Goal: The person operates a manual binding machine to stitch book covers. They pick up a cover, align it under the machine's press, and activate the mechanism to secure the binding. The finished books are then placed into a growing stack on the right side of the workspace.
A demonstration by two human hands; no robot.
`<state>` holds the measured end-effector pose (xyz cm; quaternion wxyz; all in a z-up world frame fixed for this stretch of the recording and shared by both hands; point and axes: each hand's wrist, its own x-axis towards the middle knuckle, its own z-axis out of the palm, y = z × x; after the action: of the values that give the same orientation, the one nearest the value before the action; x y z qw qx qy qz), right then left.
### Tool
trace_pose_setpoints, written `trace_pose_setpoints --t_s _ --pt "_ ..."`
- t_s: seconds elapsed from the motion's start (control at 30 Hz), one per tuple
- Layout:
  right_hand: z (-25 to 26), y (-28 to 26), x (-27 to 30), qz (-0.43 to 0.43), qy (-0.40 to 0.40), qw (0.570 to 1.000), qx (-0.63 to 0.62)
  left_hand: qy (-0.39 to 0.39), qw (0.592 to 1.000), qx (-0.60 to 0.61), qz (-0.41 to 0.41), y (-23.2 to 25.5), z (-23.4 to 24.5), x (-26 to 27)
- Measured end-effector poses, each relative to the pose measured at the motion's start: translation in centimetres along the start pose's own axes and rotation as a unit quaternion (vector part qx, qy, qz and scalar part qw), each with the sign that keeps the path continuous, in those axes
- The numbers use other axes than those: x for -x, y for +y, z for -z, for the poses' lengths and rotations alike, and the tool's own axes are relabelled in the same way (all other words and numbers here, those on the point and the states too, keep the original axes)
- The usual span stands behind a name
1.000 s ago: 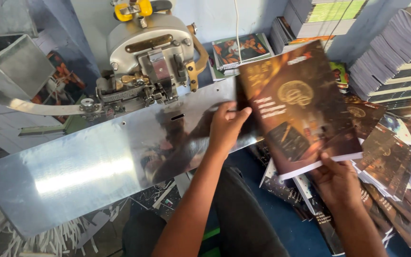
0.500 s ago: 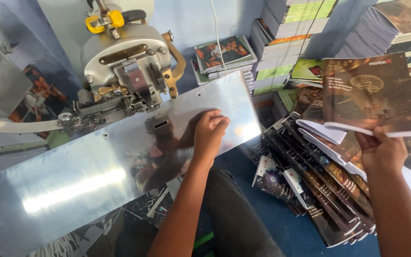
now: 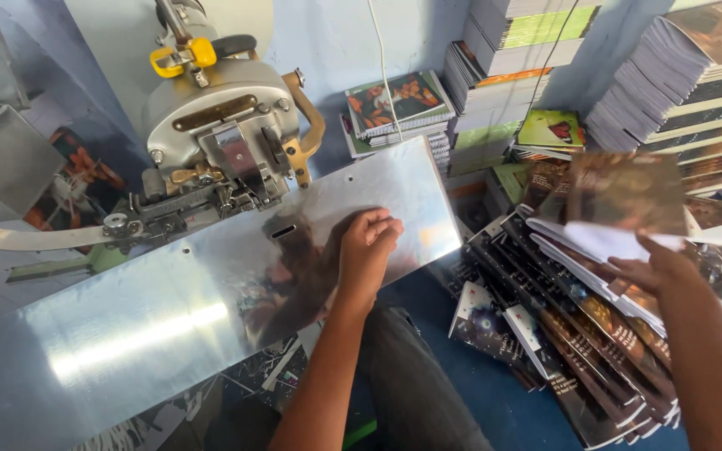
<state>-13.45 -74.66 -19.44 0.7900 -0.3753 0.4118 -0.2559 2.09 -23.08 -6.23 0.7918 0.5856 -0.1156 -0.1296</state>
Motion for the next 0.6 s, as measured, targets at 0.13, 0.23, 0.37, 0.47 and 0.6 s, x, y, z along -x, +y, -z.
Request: trace_pose_setpoints --t_s 0.13,0.23,0.37,0.47,0.6 --pt "0.4 3.1 0.5 -0.071 0.020 0.994 0.078 -0.002 1.000 0.003 0.008 -0.3 0.2 0.3" --pt "0.0 3.9 1.6 -0.061 0.017 0.996 0.058 0.003 1.000 -0.007 -0.001 -0.5 0.2 0.1" --pt "-3.3 2.7 5.4 0.002 -0.025 0.997 0.066 -0.015 1.000 0.013 0.001 -0.7 0.4 0.1" --pt "-7.1 0.7 9.5 0.038 -0.058 0.989 0.132 -0.013 1.000 0.003 -0.007 -0.8 0.5 0.5" --pt "-13.0 -0.9 14.6 0.178 -0.155 0.958 0.165 -0.017 0.999 0.006 -0.047 -0.6 0.6 1.4"
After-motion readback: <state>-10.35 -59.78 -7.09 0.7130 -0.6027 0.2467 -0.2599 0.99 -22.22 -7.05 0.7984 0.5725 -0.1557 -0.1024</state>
